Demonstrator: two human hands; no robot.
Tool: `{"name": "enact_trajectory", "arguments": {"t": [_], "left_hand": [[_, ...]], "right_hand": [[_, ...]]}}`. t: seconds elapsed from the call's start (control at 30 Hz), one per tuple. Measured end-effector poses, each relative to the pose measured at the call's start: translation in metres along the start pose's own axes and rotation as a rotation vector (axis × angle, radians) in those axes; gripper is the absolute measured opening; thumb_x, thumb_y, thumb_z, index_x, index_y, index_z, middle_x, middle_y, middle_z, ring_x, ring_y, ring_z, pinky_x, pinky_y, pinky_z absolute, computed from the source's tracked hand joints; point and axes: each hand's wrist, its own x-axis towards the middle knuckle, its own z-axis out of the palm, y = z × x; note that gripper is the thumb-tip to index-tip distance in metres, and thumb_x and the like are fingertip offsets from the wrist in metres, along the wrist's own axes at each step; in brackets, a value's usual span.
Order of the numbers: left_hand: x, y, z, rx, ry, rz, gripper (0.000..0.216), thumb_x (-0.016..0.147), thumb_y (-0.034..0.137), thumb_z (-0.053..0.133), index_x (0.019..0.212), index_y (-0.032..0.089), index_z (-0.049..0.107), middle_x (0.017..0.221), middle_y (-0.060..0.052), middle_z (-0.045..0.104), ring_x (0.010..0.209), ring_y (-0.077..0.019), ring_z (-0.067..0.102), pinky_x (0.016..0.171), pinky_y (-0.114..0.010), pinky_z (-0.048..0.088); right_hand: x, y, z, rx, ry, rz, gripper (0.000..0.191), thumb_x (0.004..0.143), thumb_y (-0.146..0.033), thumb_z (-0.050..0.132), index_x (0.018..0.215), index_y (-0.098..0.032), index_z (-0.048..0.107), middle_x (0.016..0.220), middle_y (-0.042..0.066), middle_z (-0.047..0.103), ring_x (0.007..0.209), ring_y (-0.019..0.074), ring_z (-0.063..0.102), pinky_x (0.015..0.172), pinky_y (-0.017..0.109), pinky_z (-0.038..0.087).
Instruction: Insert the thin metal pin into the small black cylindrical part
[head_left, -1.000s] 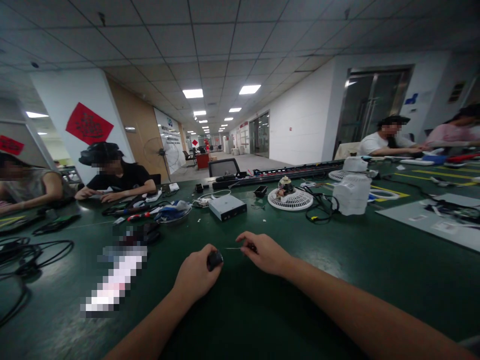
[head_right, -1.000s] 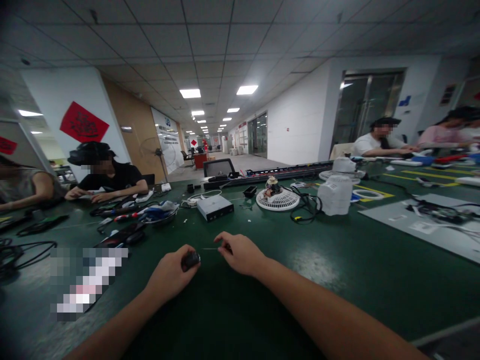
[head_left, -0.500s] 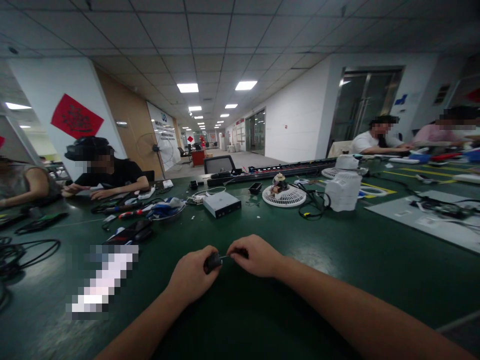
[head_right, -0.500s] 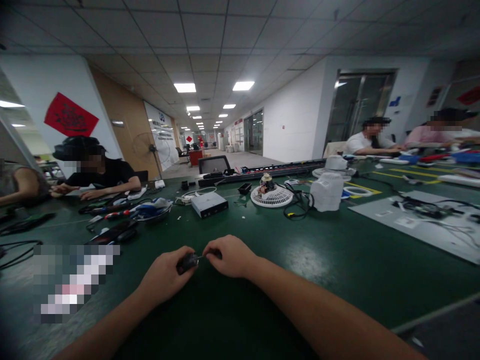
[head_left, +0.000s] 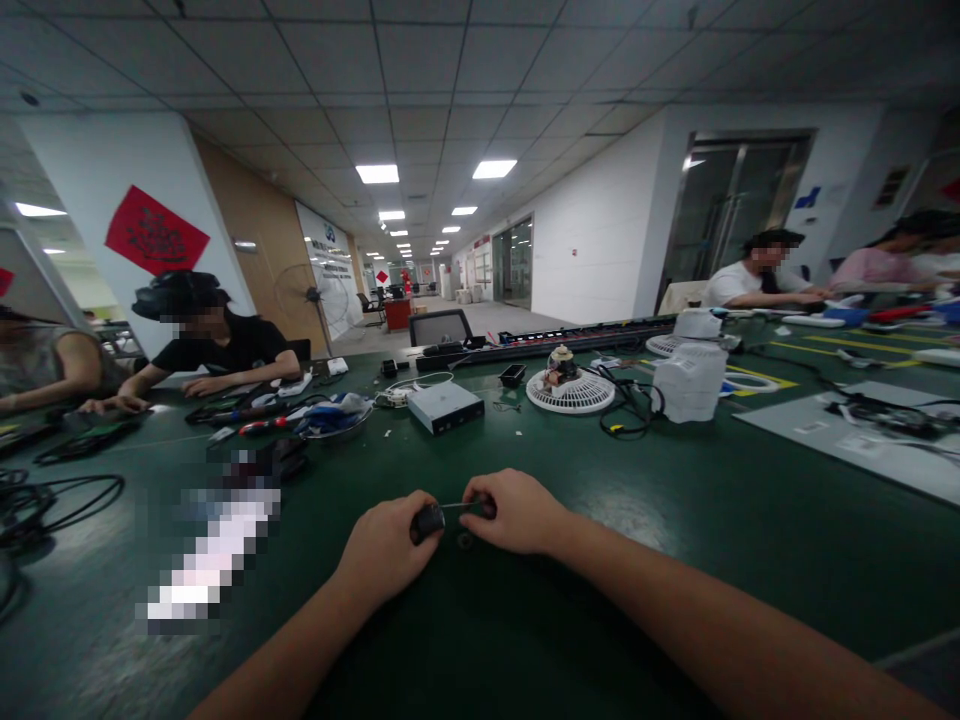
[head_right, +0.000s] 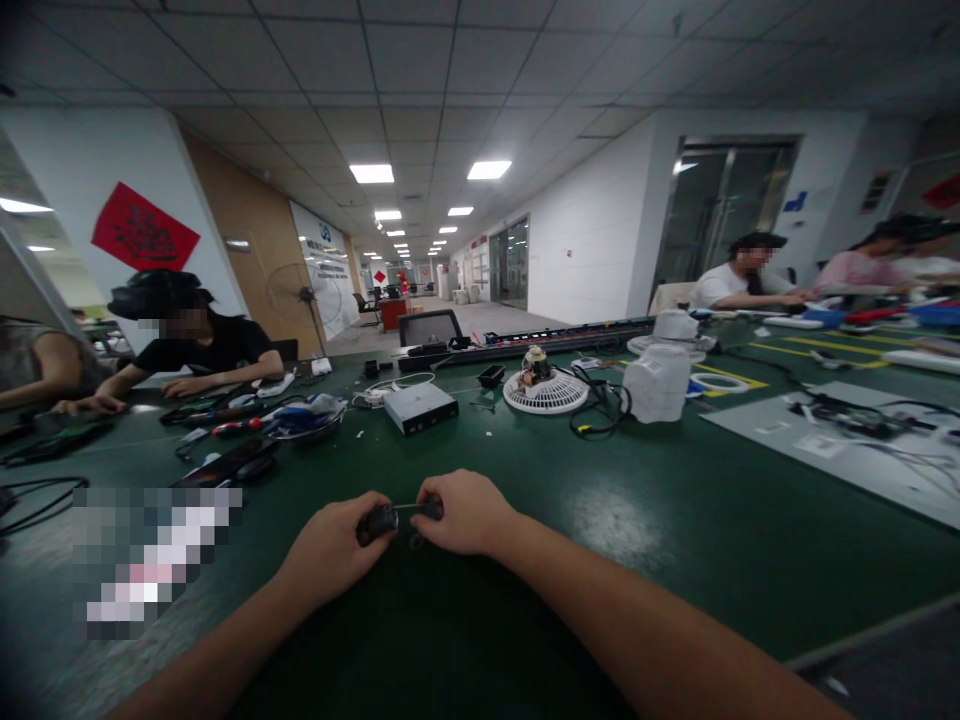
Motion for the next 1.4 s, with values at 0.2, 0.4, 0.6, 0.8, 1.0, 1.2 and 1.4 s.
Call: {"name": "enact_trajectory", "arguments": {"t": [0.2,0.4,0.6,0.8,1.0,1.2,1.4], "left_hand": [[0.002,-0.004,0.000,0.009,0.007,-0.079,0.018,0.080,0.031,0.060,0.097,0.027,0.064,0.087,0.000,0.070,0.079,-0.0198,0.064,0.065,-0.028,0.040],[0.002,-0.008,0.002,0.002,0.000,-0.083,0.018,0.081,0.033,0.059,0.097,0.027,0.063,0.086,0.000,0.069,0.078,-0.0198,0.064,0.063,-0.028,0.040],[0.001,-0.004,0.004,-0.029,0.000,0.025,0.019,0.080,0.031,0.060,0.098,0.026,0.064,0.087,-0.001,0.069,0.079,-0.0195,0.063,0.065,-0.028,0.042],[-0.001,-0.001,0.002,-0.096,0.016,0.139,0.022,0.083,0.034,0.060,0.103,0.026,0.064,0.091,-0.001,0.069,0.082,-0.0196,0.062,0.070,-0.029,0.043],[-0.003,-0.002,0.002,-0.106,0.049,0.161,0.027,0.084,0.035,0.060,0.109,0.024,0.063,0.095,-0.003,0.069,0.084,-0.0198,0.061,0.071,-0.030,0.044],[-0.003,0.001,0.000,-0.098,-0.004,0.159,0.033,0.084,0.038,0.062,0.114,0.025,0.062,0.097,-0.003,0.069,0.085,-0.0203,0.061,0.072,-0.031,0.044],[-0.003,-0.002,0.003,-0.129,-0.038,0.204,0.036,0.084,0.039,0.064,0.118,0.026,0.062,0.102,-0.003,0.068,0.088,-0.0203,0.061,0.077,-0.031,0.045]], "right_hand": [[0.003,0.003,0.006,0.105,-0.188,0.021,0.029,0.071,-0.045,0.073,0.089,-0.022,0.071,0.073,-0.001,0.067,0.063,0.0137,0.060,0.051,0.023,0.037],[0.006,0.011,0.005,0.132,-0.029,0.106,0.021,0.072,-0.036,0.073,0.083,-0.019,0.068,0.074,0.001,0.069,0.065,0.0149,0.061,0.054,0.024,0.040],[0.004,0.007,0.006,0.368,0.077,-0.018,0.016,0.073,-0.023,0.068,0.087,-0.017,0.064,0.078,0.000,0.066,0.064,0.0117,0.057,0.056,0.022,0.041],[0.004,0.001,0.005,0.396,0.061,-0.061,0.018,0.072,-0.016,0.072,0.089,-0.019,0.074,0.080,0.001,0.067,0.071,0.0138,0.058,0.063,0.025,0.044],[0.005,0.002,0.004,0.433,0.096,-0.176,0.014,0.077,-0.019,0.072,0.091,-0.019,0.076,0.088,0.003,0.067,0.080,0.0145,0.061,0.071,0.025,0.046],[0.003,0.000,0.003,0.395,0.118,-0.201,0.010,0.080,-0.018,0.069,0.089,-0.019,0.074,0.085,0.002,0.070,0.081,0.0151,0.063,0.075,0.026,0.047],[0.003,0.000,0.006,0.337,0.160,-0.271,0.007,0.076,-0.020,0.074,0.082,-0.017,0.072,0.079,0.001,0.066,0.076,0.0137,0.060,0.069,0.024,0.045]]}}
